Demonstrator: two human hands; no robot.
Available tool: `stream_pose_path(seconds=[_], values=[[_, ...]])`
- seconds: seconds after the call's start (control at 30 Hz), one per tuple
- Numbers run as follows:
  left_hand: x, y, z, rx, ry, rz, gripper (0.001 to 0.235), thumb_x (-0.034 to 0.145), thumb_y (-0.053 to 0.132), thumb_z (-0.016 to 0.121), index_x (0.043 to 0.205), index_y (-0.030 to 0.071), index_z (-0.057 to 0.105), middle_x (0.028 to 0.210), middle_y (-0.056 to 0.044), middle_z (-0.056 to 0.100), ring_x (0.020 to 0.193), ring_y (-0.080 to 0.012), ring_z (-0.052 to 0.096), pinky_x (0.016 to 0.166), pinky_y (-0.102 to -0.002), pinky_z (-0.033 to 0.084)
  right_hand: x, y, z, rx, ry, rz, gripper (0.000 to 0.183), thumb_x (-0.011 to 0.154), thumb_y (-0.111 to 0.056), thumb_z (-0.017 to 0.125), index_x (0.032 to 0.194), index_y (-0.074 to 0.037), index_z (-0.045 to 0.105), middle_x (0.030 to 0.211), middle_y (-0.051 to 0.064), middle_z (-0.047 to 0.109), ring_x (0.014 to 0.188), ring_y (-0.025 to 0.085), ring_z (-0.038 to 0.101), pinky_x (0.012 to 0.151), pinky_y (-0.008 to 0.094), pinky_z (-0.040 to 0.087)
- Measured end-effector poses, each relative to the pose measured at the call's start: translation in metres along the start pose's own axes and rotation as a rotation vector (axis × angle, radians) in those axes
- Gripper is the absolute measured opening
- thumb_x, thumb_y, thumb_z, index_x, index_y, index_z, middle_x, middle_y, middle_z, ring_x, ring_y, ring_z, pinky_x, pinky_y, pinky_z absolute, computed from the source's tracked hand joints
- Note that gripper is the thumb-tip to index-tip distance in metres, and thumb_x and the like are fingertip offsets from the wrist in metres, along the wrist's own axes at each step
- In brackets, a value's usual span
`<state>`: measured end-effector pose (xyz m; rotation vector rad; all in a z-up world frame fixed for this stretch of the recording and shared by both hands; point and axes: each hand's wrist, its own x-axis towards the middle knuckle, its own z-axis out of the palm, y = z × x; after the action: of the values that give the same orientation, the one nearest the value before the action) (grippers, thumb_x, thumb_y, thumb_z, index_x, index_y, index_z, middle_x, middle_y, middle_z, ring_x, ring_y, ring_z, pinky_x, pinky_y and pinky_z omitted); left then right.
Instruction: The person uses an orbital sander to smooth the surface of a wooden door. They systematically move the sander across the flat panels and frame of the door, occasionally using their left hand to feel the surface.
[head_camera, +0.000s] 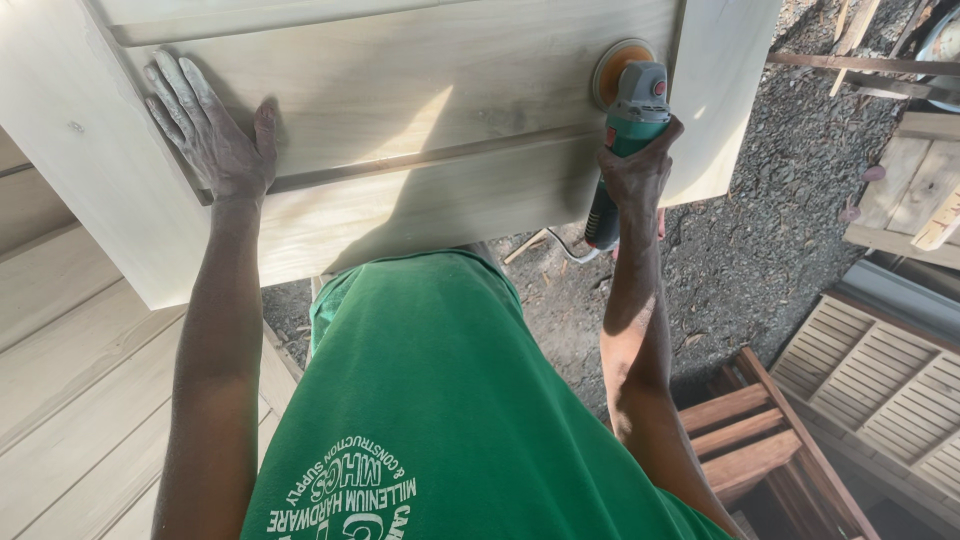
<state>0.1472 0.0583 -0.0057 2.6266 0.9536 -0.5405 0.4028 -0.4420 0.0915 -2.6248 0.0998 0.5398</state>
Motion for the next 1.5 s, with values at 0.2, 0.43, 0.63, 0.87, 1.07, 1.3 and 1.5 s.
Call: stream_pose_path(seconds=[0.2, 0.43, 0.63, 0.87, 1.07, 1.3, 1.5], values=[[-0.003, 0.002, -0.012, 0.000, -0.021, 0.039, 0.101, 0.114, 0.076, 0.037, 0.172, 0.002, -0.001, 0.181, -0.022, 0.000, 0.166, -0.0386, -0.005, 0.138, -0.057, -0.002, -0.021, -0.010, 0.013, -0.024, -0.044, -0.035, 0.084, 0.079, -0.015, 0.079, 0.139, -0.015, 0.020, 0.110, 0.028, 0.068, 0.087, 0.045, 0.075, 0.082, 0.055, 0.068], [0.010, 0.026, -0.016, 0.057, -0.073, -0.085, 0.106, 0.113, 0.079, 0.030, 0.168, -0.005, -0.003, 0.178, -0.027, -0.004, 0.166, -0.0412, -0.007, 0.139, -0.057, -0.004, 0.000, 0.002, 0.003, 0.055, -0.006, 0.057, 0.087, 0.075, -0.012, 0.079, 0.139, -0.011, 0.020, 0.115, 0.023, 0.062, 0.096, 0.038, 0.075, 0.082, 0.052, 0.069], [0.018, 0.121, 0.033, -0.110, -0.099, 0.201, 0.105, 0.111, 0.077, 0.037, 0.166, -0.004, -0.001, 0.173, -0.030, -0.006, 0.162, -0.0446, -0.007, 0.133, -0.058, -0.004, 0.021, -0.040, 0.022, 0.017, 0.089, -0.203, 0.091, 0.072, -0.006, 0.086, 0.138, -0.009, 0.024, 0.118, 0.029, 0.055, 0.107, 0.043, 0.066, 0.078, 0.052, 0.071], [-0.003, 0.249, 0.012, -1.102, -0.355, 0.217, 0.064, 0.094, 0.053, 0.059, 0.136, 0.004, 0.062, 0.136, -0.015, 0.068, 0.132, -0.0260, 0.060, 0.114, -0.040, 0.045, 0.038, -0.139, 0.083, 0.094, -0.051, -0.353, 0.086, 0.084, -0.016, 0.080, 0.146, -0.012, 0.020, 0.109, 0.023, 0.074, 0.091, 0.041, 0.078, 0.085, 0.055, 0.066], [0.038, 0.237, 0.003, -1.534, -0.427, 0.167, 0.080, 0.094, 0.064, 0.060, 0.130, -0.007, 0.066, 0.123, -0.023, 0.074, 0.125, -0.0318, 0.067, 0.109, -0.043, 0.050, 0.039, -0.186, 0.150, 0.108, -0.052, -0.535, 0.089, 0.085, -0.026, 0.084, 0.142, -0.009, 0.017, 0.094, 0.024, 0.077, 0.076, 0.039, 0.079, 0.069, 0.051, 0.067], [0.072, 0.227, 0.027, -1.635, -0.516, -0.028, 0.091, 0.075, 0.067, 0.074, 0.126, -0.006, 0.062, 0.114, -0.027, 0.073, 0.109, -0.0372, 0.076, 0.091, -0.048, 0.066, 0.051, -0.199, 0.192, 0.100, -0.083, -0.527, 0.080, 0.100, -0.030, 0.076, 0.145, -0.006, 0.015, 0.091, 0.024, 0.077, 0.070, 0.038, 0.079, 0.057, 0.049, 0.069], [0.078, 0.260, 0.033, -1.598, -0.545, 0.047, 0.090, 0.072, 0.071, 0.076, 0.121, -0.004, 0.070, 0.112, -0.022, 0.077, 0.113, -0.0336, 0.075, 0.100, -0.046, 0.060, 0.069, -0.181, 0.158, 0.033, -0.106, -0.464, 0.079, 0.098, -0.029, 0.077, 0.143, -0.011, 0.015, 0.092, 0.024, 0.078, 0.072, 0.039, 0.080, 0.061, 0.050, 0.069]])
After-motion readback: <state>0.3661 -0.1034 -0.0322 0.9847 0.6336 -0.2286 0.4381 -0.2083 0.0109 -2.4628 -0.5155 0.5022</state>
